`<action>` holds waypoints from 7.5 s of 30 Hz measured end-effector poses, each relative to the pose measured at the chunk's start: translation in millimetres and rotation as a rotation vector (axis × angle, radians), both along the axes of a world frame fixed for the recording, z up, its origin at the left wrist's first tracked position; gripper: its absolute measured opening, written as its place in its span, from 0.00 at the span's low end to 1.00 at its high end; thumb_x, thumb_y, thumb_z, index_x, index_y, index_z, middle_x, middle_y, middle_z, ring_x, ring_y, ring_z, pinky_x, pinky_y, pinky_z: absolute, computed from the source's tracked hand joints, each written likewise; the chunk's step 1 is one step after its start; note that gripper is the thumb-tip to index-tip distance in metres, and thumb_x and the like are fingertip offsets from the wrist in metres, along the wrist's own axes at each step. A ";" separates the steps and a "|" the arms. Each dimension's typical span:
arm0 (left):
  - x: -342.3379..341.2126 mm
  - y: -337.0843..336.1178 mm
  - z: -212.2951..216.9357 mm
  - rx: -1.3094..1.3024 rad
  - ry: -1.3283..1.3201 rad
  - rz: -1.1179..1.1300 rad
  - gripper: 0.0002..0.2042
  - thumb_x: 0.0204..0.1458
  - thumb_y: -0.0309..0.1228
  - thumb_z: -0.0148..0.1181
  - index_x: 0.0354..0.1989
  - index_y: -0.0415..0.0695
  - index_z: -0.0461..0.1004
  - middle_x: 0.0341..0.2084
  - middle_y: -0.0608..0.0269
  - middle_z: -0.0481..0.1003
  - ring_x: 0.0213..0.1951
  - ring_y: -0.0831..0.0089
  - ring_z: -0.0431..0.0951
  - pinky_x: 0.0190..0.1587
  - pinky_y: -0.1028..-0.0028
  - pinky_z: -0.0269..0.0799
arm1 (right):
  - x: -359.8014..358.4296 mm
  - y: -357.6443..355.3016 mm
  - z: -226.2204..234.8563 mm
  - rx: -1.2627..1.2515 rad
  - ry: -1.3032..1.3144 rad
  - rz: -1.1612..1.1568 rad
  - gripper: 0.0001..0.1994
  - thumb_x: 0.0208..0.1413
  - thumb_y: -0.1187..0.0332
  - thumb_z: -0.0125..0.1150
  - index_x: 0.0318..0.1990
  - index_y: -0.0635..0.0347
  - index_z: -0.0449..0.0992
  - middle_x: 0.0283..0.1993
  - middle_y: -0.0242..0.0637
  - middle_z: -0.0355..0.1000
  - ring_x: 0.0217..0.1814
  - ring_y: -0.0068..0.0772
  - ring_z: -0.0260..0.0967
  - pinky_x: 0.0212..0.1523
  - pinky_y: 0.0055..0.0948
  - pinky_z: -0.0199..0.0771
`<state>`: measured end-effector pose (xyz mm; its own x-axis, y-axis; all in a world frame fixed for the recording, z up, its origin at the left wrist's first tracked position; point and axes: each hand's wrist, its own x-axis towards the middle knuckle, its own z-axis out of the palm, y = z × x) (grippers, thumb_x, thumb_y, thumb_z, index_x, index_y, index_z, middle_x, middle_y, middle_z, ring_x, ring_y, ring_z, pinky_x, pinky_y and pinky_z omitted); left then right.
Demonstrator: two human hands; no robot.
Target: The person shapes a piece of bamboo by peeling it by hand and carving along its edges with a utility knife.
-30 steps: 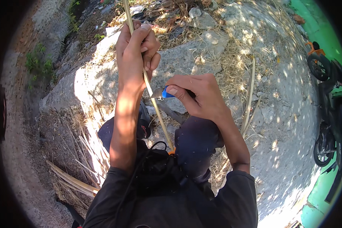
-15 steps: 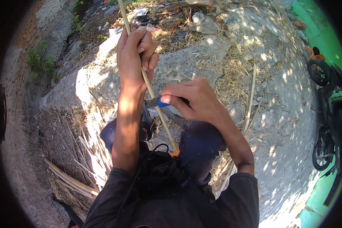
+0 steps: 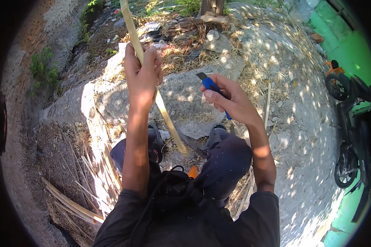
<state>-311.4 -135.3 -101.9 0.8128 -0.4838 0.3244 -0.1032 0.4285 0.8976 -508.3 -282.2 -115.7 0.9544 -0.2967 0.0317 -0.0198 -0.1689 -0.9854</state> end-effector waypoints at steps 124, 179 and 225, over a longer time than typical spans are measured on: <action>51.1 91.8 -32.5 0.152 0.334 -0.191 0.27 0.74 0.61 0.30 0.31 0.53 0.58 0.14 0.79 0.46 0.14 0.84 0.40 0.16 0.76 0.37 | 6.1 0.1 -4.7 0.286 0.047 -0.171 0.16 0.76 0.58 0.51 0.45 0.62 0.77 0.25 0.23 0.63 0.15 0.09 0.50 0.17 0.16 0.47; 32.7 92.2 -27.7 0.017 0.243 -0.334 0.25 0.74 0.57 0.30 0.33 0.50 0.60 0.15 0.76 0.50 0.15 0.83 0.45 0.19 0.75 0.44 | 12.7 5.8 -10.6 0.205 0.198 -0.057 0.12 0.72 0.62 0.59 0.48 0.64 0.79 0.25 0.21 0.64 0.19 0.10 0.53 0.21 0.18 0.50; 44.8 109.1 -28.1 -0.140 0.658 -0.583 0.25 0.74 0.56 0.36 0.27 0.54 0.58 0.12 0.78 0.48 0.11 0.83 0.44 0.13 0.77 0.40 | 7.4 7.4 -4.7 0.199 0.256 -0.014 0.11 0.73 0.64 0.57 0.48 0.62 0.81 0.26 0.22 0.65 0.22 0.11 0.55 0.24 0.19 0.54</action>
